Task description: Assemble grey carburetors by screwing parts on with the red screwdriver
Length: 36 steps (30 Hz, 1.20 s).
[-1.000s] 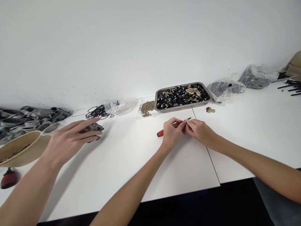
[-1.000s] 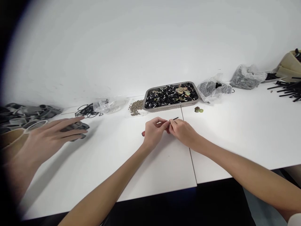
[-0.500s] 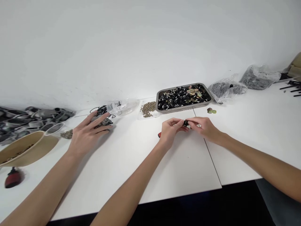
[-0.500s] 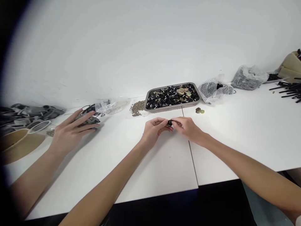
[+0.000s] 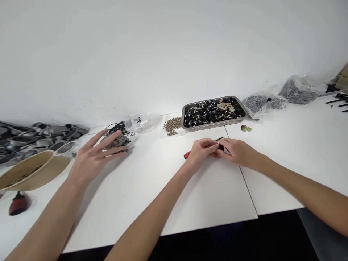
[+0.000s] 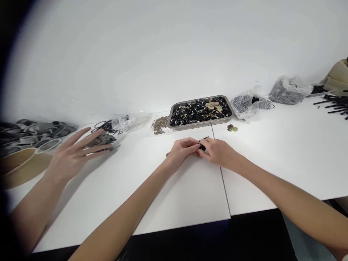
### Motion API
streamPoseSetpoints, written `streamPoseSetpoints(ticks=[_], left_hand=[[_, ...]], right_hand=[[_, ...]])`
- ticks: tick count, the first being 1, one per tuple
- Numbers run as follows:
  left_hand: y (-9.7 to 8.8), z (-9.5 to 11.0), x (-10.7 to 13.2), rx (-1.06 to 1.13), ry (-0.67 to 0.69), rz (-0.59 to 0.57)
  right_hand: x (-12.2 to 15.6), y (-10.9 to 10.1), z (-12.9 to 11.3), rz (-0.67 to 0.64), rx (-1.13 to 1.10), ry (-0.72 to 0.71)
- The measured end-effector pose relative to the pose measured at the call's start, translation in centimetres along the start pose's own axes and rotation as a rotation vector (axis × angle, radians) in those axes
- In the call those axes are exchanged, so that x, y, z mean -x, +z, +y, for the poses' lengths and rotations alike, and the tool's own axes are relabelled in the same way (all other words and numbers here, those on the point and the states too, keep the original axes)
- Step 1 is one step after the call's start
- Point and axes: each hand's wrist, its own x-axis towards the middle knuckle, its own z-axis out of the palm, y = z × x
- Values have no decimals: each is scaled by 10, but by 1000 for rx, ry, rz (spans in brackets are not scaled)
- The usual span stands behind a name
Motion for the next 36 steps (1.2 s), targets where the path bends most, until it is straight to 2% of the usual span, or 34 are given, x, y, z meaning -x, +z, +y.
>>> streamPoseSetpoints(ticks=[6, 10, 15, 18, 21, 29, 33, 36], left_hand=[[1, 0, 4, 14, -71, -119], [-2, 5, 5, 29, -162, -230], [-5, 16, 6, 56, -202, -269], [-8, 25, 6, 77, -228, -287], [-8, 29, 5, 136, -285, -309], [-5, 22, 1, 189, -342, -277], [-5, 22, 2, 127, -246, -217], [-4, 22, 2, 89, -150, -222]], right_hand=[[0, -13, 3, -227, -320, 99], [-1, -11, 5, -222, -438, 66], [-4, -7, 7, -218, -554, 9], [-5, -6, 8, -197, -557, -25], [-6, -7, 9, -190, -518, 4], [-6, -10, 10, -207, -373, 6], [-2, -13, 3, -208, -296, 89], [1, -15, -2, -199, -260, 49]])
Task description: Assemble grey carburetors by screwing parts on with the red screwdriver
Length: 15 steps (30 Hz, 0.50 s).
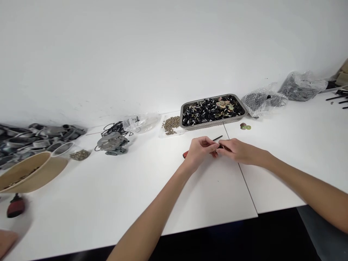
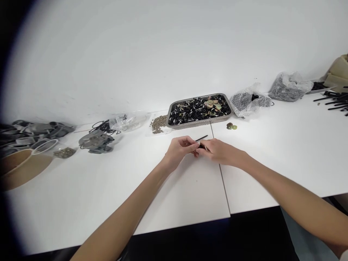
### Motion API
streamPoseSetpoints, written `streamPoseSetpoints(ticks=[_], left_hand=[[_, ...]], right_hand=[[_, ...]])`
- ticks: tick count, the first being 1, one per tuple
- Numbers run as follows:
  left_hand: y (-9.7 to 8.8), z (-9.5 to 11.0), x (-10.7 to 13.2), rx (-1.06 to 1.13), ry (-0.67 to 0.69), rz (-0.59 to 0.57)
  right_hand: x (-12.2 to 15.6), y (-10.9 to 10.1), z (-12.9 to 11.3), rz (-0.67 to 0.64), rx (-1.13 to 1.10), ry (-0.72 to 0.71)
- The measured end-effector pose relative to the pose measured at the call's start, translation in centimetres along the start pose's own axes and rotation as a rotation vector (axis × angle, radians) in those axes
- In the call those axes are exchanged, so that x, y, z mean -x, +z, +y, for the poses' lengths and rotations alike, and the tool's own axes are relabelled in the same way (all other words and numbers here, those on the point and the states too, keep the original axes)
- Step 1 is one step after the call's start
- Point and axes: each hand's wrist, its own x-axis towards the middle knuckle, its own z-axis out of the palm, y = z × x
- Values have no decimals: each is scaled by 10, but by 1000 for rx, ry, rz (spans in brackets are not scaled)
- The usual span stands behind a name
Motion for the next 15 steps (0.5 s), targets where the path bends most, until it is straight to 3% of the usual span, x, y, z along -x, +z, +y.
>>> streamPoseSetpoints(ticks=[7, 12, 15], left_hand=[[1, -1, 1, -31, 25, -44], [4, 1, 2, -62, 12, 47], [5, 2, 2, -1, -9, 55]], right_hand=[[0, 2, 5, 47, 51, -52], [-6, 8, 12, 195, 77, -56], [-8, 13, 14, 273, -33, -119]])
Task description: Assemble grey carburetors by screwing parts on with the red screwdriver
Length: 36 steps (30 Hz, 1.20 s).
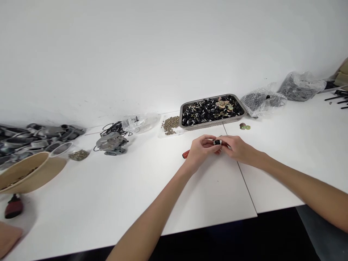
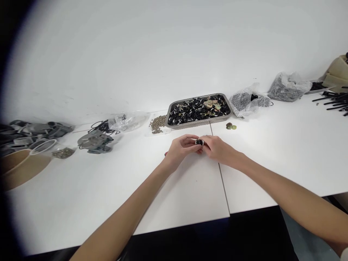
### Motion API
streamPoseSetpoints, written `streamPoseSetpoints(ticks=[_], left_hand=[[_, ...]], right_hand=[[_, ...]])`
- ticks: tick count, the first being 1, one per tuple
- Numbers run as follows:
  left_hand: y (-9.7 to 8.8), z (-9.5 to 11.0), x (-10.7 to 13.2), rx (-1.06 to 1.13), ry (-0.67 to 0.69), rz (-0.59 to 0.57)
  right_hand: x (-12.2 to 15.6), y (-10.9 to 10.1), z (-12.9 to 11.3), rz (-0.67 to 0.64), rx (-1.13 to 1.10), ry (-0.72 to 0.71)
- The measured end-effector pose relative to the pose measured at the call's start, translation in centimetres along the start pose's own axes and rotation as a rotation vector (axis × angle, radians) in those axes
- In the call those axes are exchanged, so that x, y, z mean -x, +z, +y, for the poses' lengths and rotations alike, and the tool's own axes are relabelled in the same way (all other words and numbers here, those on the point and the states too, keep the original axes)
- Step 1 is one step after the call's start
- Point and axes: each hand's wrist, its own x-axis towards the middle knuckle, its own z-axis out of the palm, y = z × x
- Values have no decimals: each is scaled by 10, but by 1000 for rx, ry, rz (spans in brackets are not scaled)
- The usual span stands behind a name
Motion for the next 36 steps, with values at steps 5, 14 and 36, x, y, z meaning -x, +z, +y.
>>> streamPoseSetpoints(ticks=[5, 14, 36], left_hand=[[-1, 0, 0, -21, 145, 26], [0, -6, 2, -283, 270, 17], [-4, -22, 4, -922, 756, -57]], right_hand=[[-2, -3, -4, 30, -348, 138], [-6, -8, -5, 41, -554, 283], [-5, 2, -9, 89, -654, 374]])
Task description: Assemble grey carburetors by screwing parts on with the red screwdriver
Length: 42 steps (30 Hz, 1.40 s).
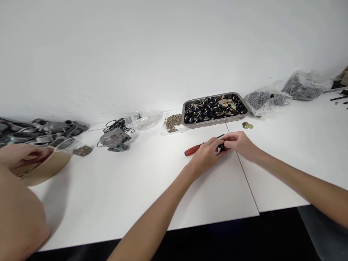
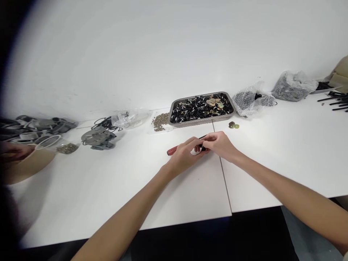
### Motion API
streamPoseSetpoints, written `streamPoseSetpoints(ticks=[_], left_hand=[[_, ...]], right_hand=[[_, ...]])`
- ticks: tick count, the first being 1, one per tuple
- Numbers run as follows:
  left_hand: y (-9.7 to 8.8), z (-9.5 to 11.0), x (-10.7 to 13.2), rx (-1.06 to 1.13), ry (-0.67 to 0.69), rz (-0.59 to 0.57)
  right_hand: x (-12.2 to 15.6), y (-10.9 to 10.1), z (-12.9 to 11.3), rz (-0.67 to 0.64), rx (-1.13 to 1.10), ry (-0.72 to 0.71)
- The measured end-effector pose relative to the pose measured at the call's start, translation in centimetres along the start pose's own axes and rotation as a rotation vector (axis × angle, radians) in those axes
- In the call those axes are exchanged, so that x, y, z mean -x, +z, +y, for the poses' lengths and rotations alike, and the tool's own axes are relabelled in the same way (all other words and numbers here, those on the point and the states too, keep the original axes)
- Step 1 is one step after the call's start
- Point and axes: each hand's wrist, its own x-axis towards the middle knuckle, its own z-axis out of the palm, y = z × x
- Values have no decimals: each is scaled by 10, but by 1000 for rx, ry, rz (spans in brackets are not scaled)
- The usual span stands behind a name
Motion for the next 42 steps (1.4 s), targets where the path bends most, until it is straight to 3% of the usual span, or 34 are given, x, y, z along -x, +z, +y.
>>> streamPoseSetpoints(ticks=[9, 19, 26, 31, 35, 42], left_hand=[[4, -3, 3, -137, 149, 3], [5, -5, 4, -182, 197, -20], [5, -6, 5, -83, 146, 52], [5, -8, 3, 69, 25, 132], [6, -9, 2, 118, -24, 178], [5, -4, 1, 44, 60, 202]], right_hand=[[-1, 1, 0, 12, 35, 27], [-4, 1, 6, 25, 65, 45], [-4, -6, 4, -56, -5, 59], [-4, -12, -1, -126, -36, 44], [0, -7, -6, -115, -18, 13], [6, 6, -3, 16, 34, -83]])
